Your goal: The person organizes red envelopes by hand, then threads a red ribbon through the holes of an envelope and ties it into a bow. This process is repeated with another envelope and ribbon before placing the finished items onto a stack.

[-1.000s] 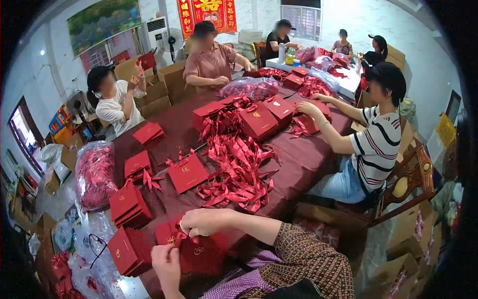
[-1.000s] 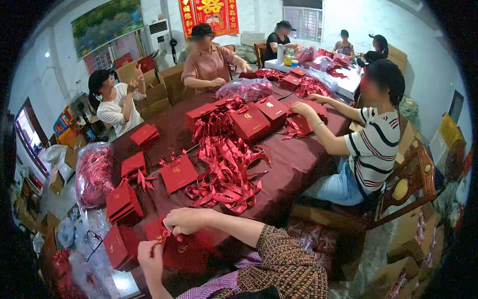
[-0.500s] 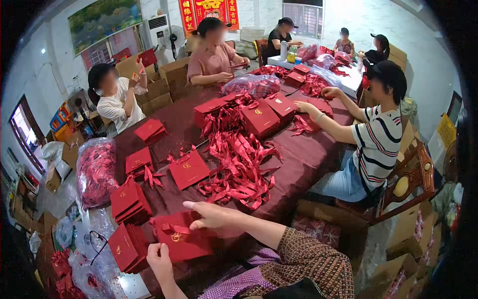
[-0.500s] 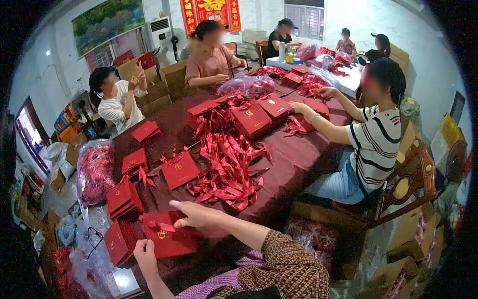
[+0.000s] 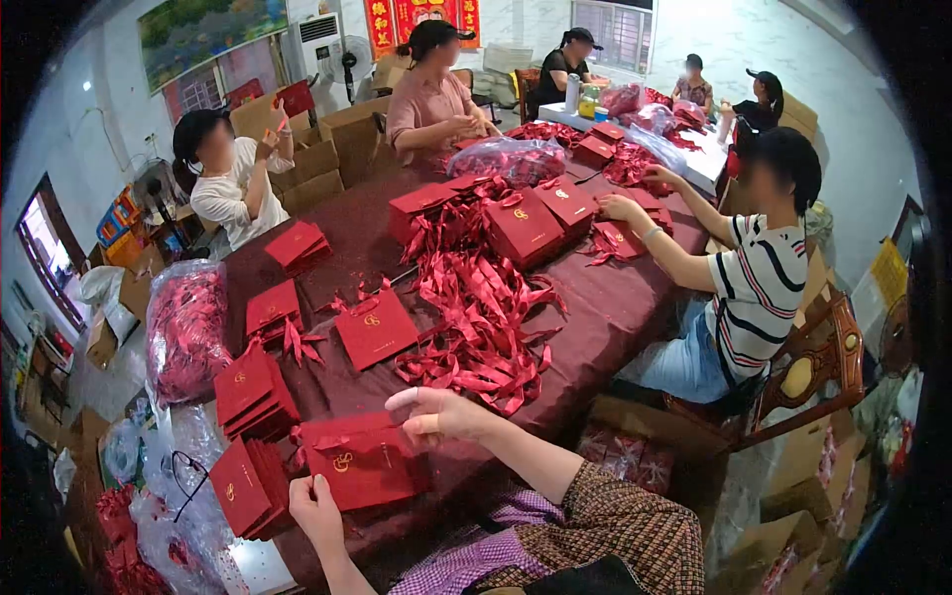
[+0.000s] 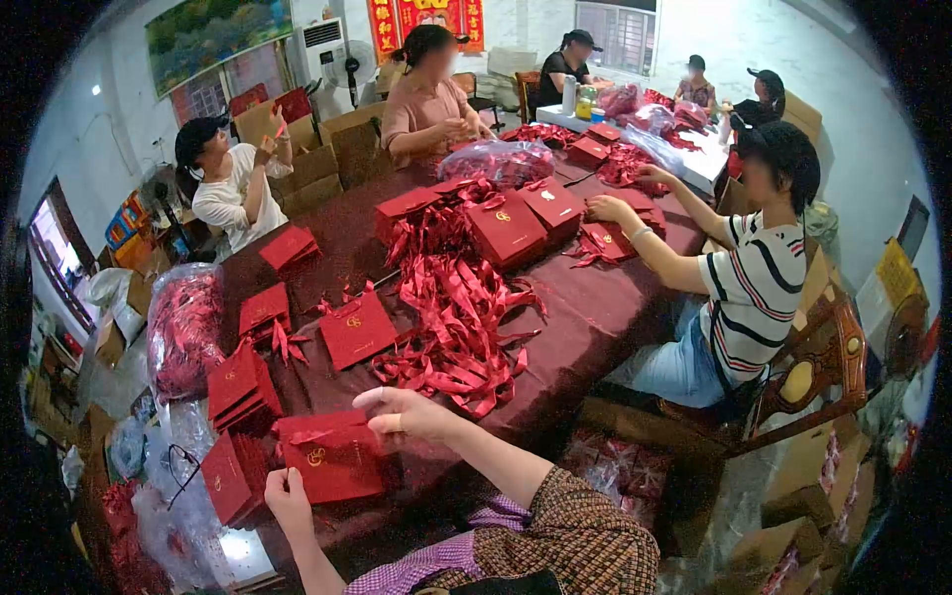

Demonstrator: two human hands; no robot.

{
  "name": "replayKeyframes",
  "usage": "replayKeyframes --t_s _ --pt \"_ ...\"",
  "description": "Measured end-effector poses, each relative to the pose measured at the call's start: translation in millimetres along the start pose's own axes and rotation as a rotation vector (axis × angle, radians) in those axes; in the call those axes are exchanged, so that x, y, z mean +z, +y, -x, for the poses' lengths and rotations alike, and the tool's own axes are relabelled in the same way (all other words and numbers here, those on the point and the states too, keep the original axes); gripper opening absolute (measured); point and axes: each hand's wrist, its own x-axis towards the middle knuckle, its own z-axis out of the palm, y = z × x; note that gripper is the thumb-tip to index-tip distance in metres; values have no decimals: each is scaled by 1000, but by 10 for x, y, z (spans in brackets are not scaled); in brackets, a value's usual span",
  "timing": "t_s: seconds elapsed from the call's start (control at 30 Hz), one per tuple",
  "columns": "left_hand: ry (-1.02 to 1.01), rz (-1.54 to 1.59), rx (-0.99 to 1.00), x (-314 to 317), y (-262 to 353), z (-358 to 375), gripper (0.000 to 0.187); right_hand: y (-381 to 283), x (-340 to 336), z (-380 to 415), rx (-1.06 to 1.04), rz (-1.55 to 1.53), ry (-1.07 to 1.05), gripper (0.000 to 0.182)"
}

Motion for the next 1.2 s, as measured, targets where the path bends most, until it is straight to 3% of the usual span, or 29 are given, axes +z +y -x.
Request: replayKeyframes --t_s 0.1,0.2,0.33,0.4,0.43,0.47,0.5,0.53,0.57,0.6,0.67,0.73,0.83,0.87,0.93,1.0,1.07,1.2 --pt "55 -121 132 48 -15 -16 17 132 -220 -68 -108 -317 -244 26" --pt "76 -235 286 53 102 -16 18 45 -161 55 -136 -498 -183 24" --pt "47 -239 275 37 88 -30 16 0 -114 67 -173 -609 -206 34" --pt "-23 -100 125 31 34 -54 15 3 -130 33 -202 -477 -174 33" --pt "-10 -96 180 29 5 -72 13 16 -156 9 -208 -433 -160 30" --pt "-28 -35 91 22 49 -74 12 -8 -154 -22 -270 -147 -60 24" --pt "-59 -84 118 4 33 -90 12 -23 -95 -17 -311 -75 46 22" --pt "-40 -135 149 11 53 -94 13 50 -104 -114 -485 -63 60 21" --pt "-50 -122 119 19 38 -112 14 -1 -99 -109 -511 70 124 21" --pt "-68 -106 62 25 22 -105 15 -56 -117 -146 -722 466 196 21" --pt "-96 -95 43 41 89 -102 17 -66 -3 -134 -719 219 175 26" --pt "-126 -128 23 61 176 -142 18 -46 69 -170 -697 36 -19 27" --pt "-117 -38 -54 115 134 -161 20 119 274 -107 -570 101 -140 17" --pt "-127 -8 -96 108 109 -139 21 27 401 -97 -443 426 -166 17" --pt "-143 168 -174 124 54 -130 23 188 516 -158 -397 725 -222 15" --pt "-187 228 -234 101 -12 -104 23 464 562 -260 -433 724 -191 11" --pt "-349 510 -348 34 4 -82 28 596 550 -320 -470 904 -183 8" --pt "-477 574 -307 -58 111 -46 35 669 527 -349 -489 906 -130 8"
